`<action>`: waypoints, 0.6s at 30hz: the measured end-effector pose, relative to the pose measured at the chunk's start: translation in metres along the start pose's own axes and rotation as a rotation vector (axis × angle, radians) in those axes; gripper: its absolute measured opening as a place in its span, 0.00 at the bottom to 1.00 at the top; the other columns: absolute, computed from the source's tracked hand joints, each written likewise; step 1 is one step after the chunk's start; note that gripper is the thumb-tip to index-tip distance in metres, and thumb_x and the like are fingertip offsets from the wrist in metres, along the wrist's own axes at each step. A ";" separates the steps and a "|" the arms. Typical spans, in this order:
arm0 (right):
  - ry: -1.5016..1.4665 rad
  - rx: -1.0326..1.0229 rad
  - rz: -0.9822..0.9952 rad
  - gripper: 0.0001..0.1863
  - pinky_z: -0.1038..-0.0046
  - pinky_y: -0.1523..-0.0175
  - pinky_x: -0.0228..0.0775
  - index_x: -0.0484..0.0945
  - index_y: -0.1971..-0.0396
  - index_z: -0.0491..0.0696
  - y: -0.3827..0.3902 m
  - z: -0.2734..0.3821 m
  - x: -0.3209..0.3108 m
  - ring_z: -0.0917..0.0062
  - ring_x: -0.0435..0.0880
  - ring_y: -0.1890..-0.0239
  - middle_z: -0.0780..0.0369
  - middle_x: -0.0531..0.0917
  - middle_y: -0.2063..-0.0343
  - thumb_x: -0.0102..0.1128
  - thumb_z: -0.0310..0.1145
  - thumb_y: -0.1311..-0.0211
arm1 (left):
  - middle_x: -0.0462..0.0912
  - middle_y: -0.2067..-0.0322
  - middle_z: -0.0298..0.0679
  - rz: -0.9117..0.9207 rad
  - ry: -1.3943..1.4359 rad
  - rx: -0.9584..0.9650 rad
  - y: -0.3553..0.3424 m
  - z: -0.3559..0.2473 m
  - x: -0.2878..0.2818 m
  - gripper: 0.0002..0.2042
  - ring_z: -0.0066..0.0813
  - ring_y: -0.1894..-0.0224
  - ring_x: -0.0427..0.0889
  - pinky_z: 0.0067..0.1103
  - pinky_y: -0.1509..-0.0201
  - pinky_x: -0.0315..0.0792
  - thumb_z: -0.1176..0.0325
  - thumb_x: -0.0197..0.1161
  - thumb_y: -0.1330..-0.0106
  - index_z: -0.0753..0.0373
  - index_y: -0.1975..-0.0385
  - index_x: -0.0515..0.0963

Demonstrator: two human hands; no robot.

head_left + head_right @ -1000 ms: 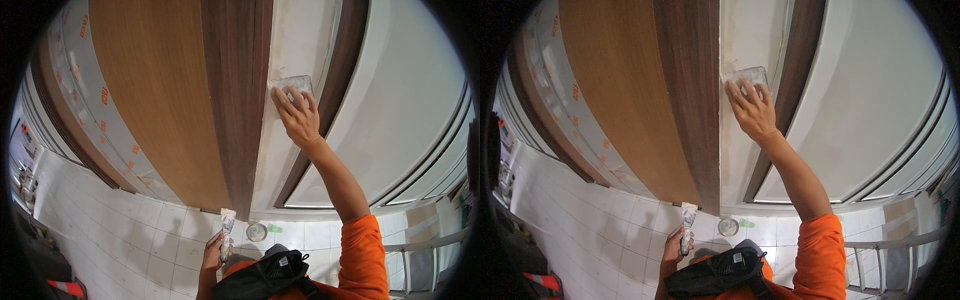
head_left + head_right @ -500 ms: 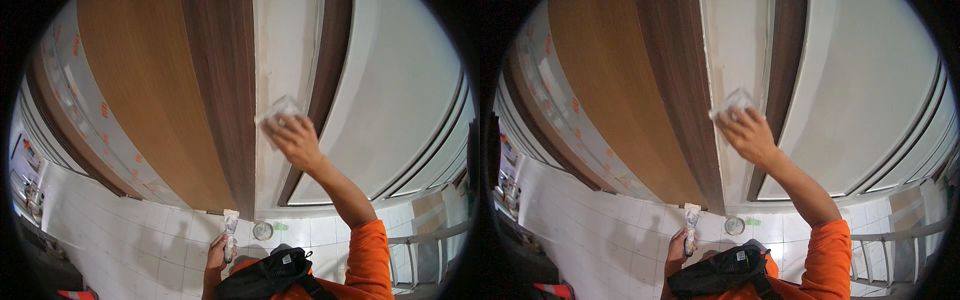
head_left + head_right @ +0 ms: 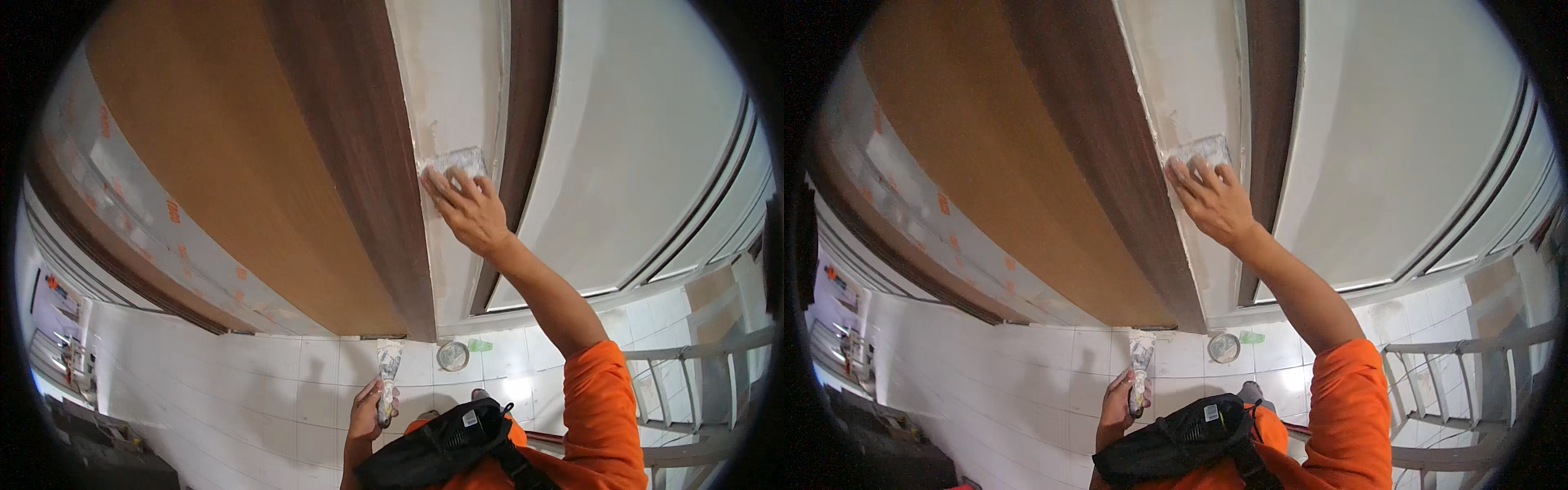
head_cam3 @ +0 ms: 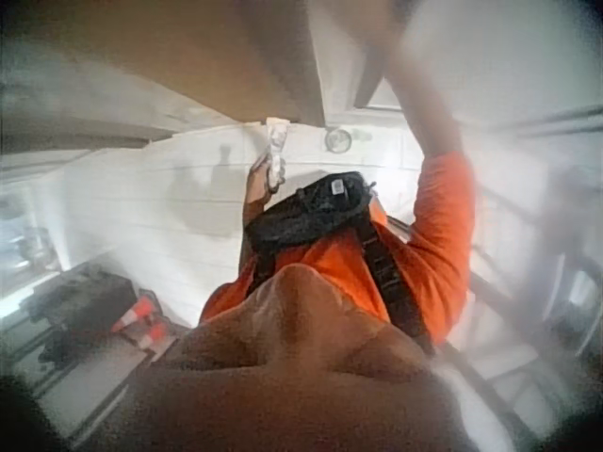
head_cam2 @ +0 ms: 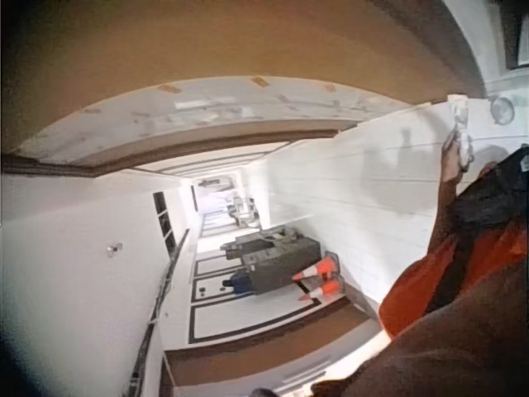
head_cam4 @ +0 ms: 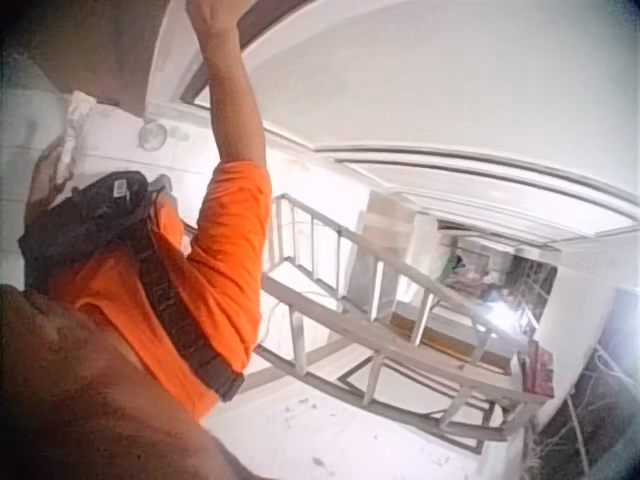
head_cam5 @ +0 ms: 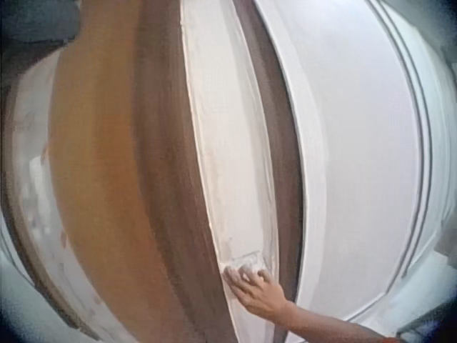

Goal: The person applies wall filler to a seam between a wall and a brown wood panel using a scraper. They repeatedly spread the white compound along the vertical edge and use a second smaller scraper to clean or pick up excess material from a plastic sheet.

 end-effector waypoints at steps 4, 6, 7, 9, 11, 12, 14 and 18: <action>-0.039 0.018 -0.041 0.26 0.68 0.51 0.66 0.78 0.41 0.49 0.039 0.011 0.014 0.73 0.72 0.43 0.68 0.73 0.38 0.58 0.33 0.42 | 0.80 0.67 0.40 -0.076 -0.093 -0.043 0.014 -0.015 -0.001 0.17 0.26 0.72 0.79 0.23 0.72 0.74 0.62 0.50 0.21 0.67 0.43 0.73; -0.049 0.044 -0.012 0.26 0.68 0.52 0.66 0.78 0.41 0.49 0.065 0.017 0.029 0.73 0.72 0.43 0.68 0.73 0.38 0.58 0.34 0.42 | 0.80 0.67 0.41 -0.074 -0.130 -0.066 0.014 -0.017 -0.002 0.17 0.27 0.72 0.78 0.24 0.72 0.74 0.62 0.50 0.22 0.67 0.43 0.72; -0.067 0.053 0.016 0.26 0.68 0.52 0.66 0.78 0.41 0.49 0.077 0.023 0.037 0.73 0.73 0.43 0.68 0.72 0.37 0.58 0.34 0.42 | 0.79 0.67 0.41 -0.078 -0.150 -0.085 0.017 -0.018 -0.006 0.17 0.29 0.71 0.78 0.25 0.72 0.74 0.62 0.50 0.22 0.66 0.43 0.72; -0.102 0.085 0.040 0.26 0.68 0.52 0.67 0.78 0.41 0.50 0.103 0.033 0.053 0.73 0.73 0.43 0.67 0.72 0.37 0.57 0.34 0.41 | 0.80 0.67 0.41 -0.077 -0.188 -0.112 0.015 -0.018 -0.010 0.16 0.30 0.71 0.78 0.26 0.71 0.75 0.62 0.50 0.22 0.65 0.43 0.71; -0.124 0.107 0.075 0.25 0.68 0.52 0.67 0.79 0.42 0.49 0.125 0.051 0.069 0.72 0.72 0.43 0.67 0.72 0.37 0.57 0.34 0.40 | 0.80 0.67 0.40 -0.039 -0.100 -0.121 0.018 -0.020 -0.009 0.15 0.26 0.72 0.79 0.23 0.72 0.75 0.63 0.50 0.22 0.67 0.45 0.73; -0.147 0.129 0.107 0.23 0.68 0.51 0.67 0.79 0.43 0.50 0.138 0.056 0.076 0.72 0.72 0.41 0.67 0.74 0.38 0.56 0.34 0.39 | 0.80 0.67 0.40 -0.034 -0.100 -0.133 0.017 -0.021 -0.009 0.15 0.27 0.71 0.79 0.24 0.72 0.75 0.63 0.51 0.23 0.66 0.45 0.73; -0.183 0.148 0.184 0.23 0.68 0.50 0.67 0.80 0.43 0.50 0.166 0.073 0.093 0.72 0.72 0.41 0.68 0.75 0.38 0.55 0.34 0.39 | 0.80 0.66 0.41 -0.030 -0.112 -0.166 0.018 -0.023 -0.009 0.16 0.27 0.71 0.79 0.25 0.71 0.74 0.62 0.51 0.23 0.66 0.44 0.72; -0.499 0.427 0.523 0.21 0.67 0.46 0.67 0.81 0.46 0.50 0.228 0.112 0.110 0.69 0.75 0.42 0.68 0.81 0.45 0.58 0.30 0.41 | 0.80 0.64 0.41 -0.038 -0.141 -0.215 0.018 -0.019 -0.024 0.18 0.29 0.70 0.79 0.26 0.70 0.74 0.61 0.50 0.23 0.65 0.41 0.70</action>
Point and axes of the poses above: each hand's wrist, its own y-axis away from the middle knuckle, its own x-axis out of the palm, z = x × y, the point moved 8 cm from there along -y, towards the middle knuckle
